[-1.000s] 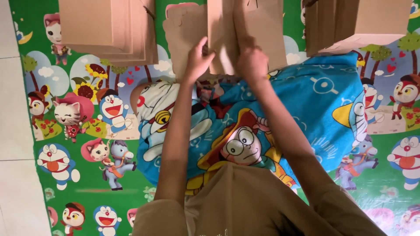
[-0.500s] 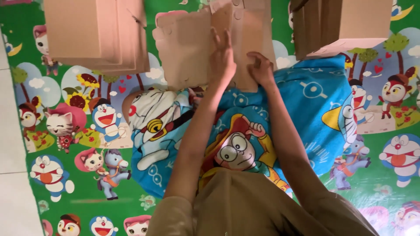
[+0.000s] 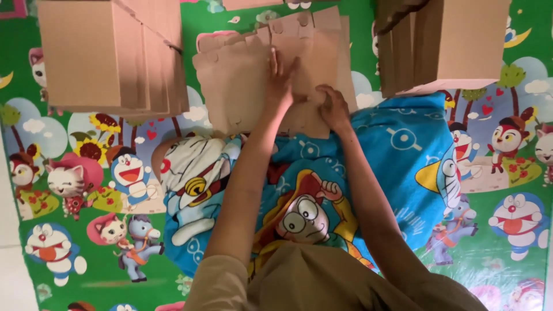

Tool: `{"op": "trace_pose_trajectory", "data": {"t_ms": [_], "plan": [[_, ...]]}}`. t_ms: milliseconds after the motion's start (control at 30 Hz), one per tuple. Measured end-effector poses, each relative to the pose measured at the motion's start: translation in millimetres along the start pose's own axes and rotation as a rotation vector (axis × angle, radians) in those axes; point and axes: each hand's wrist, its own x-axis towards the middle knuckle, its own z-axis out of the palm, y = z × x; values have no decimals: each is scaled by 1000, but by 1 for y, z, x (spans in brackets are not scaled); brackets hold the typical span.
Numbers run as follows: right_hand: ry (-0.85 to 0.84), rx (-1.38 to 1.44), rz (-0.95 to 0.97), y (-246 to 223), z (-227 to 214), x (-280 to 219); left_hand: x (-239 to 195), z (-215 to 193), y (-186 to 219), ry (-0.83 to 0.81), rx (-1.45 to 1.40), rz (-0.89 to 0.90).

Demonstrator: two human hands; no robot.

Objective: Folding flat cardboard sheets into boxes and stacking them on the floor.

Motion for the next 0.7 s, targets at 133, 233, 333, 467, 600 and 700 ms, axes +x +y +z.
{"op": "trace_pose_trajectory", "data": {"t_ms": [133, 233, 333, 467, 600, 700], "plan": [[-79, 31, 67, -3, -10, -5, -1, -7, -2, 11, 28, 36], [-107, -3, 116, -6, -8, 6, -11, -17, -5, 129, -12, 27], [-86, -44, 146, 1, -5, 6, -39, 9, 5, 238, -247, 38], [-24, -71, 125, -6, 1, -1, -93, 51, 30, 297, -125, -126], [51, -74, 60, 3, 15, -6, -94, 98, 31, 350, -166, -137], [164, 15, -3, -9, 4, -32, -96, 116, 31, 556, 7, -116]]}}
